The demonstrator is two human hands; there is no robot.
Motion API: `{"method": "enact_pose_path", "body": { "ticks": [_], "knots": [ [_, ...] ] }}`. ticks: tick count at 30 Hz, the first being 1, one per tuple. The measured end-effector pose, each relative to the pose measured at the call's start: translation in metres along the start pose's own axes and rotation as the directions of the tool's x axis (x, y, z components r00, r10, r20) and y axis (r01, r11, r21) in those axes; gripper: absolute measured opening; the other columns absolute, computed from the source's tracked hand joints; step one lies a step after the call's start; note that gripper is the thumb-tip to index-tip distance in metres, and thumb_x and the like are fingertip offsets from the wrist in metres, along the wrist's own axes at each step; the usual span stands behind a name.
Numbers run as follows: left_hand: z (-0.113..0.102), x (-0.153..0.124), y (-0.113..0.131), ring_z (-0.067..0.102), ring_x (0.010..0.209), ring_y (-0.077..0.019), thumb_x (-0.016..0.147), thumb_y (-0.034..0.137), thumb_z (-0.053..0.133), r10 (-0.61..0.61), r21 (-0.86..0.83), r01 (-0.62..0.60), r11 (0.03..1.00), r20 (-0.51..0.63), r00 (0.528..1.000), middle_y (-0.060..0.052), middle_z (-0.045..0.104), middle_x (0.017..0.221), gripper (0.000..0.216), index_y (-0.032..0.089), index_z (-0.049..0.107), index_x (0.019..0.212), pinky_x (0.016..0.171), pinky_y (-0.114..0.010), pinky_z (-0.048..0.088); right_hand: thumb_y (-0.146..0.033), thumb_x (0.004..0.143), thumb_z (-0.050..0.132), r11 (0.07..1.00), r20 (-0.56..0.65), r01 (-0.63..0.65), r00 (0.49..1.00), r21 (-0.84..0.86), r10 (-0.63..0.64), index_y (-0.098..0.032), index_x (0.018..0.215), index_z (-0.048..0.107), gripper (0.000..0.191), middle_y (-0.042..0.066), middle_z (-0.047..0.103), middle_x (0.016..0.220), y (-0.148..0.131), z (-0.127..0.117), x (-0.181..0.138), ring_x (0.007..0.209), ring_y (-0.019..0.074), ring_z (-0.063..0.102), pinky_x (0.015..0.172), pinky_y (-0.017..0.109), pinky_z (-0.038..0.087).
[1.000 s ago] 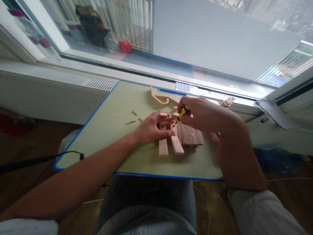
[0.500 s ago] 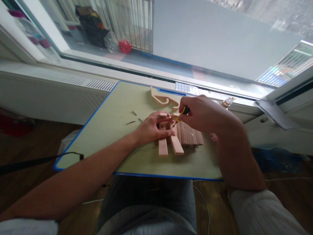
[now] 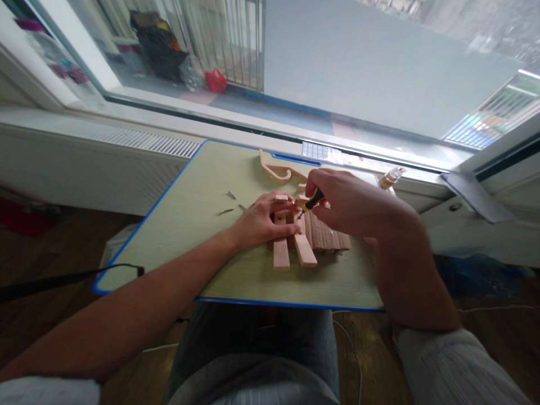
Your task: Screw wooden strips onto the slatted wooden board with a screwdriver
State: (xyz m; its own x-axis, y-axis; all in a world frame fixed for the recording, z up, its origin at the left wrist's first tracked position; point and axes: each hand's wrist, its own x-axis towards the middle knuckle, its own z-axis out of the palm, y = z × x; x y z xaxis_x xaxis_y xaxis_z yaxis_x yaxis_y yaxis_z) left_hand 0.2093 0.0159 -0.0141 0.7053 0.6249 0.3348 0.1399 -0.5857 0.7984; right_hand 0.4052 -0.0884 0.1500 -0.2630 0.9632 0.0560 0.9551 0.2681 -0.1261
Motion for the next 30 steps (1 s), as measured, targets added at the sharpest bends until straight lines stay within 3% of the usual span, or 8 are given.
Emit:
{"method": "enact_pose_path", "body": {
  "ticks": [16,30],
  "knots": [
    [0.0002,-0.0008,0.0026,0.064,0.143,-0.0327,0.082,0.050,0.094,0.004,0.003,-0.004,1.000,0.006,1.000,-0.011,0.071,0.147,0.049,0.026,0.085,0.123,0.132,-0.055,0.045,-0.024,0.081,0.066,0.993,-0.027,-0.115,0.993,-0.041,0.114,-0.021,0.092,0.078,0.016,0.007,0.076,0.081,-0.0015,-0.0032,0.0028,0.070,0.0192,0.059,0.063,0.031,0.036],
    [0.0002,-0.0008,0.0014,0.067,0.141,-0.0331,0.081,0.051,0.095,-0.026,-0.055,0.027,0.998,0.022,0.999,-0.012,0.069,0.150,0.052,0.025,0.083,0.125,0.128,-0.054,0.051,-0.045,0.094,0.065,0.979,-0.014,-0.139,0.990,-0.149,0.138,-0.018,0.092,0.080,0.031,0.012,0.076,0.081,-0.0008,-0.0029,0.0042,0.070,0.0212,0.061,0.065,0.035,0.035]
  ]
}}
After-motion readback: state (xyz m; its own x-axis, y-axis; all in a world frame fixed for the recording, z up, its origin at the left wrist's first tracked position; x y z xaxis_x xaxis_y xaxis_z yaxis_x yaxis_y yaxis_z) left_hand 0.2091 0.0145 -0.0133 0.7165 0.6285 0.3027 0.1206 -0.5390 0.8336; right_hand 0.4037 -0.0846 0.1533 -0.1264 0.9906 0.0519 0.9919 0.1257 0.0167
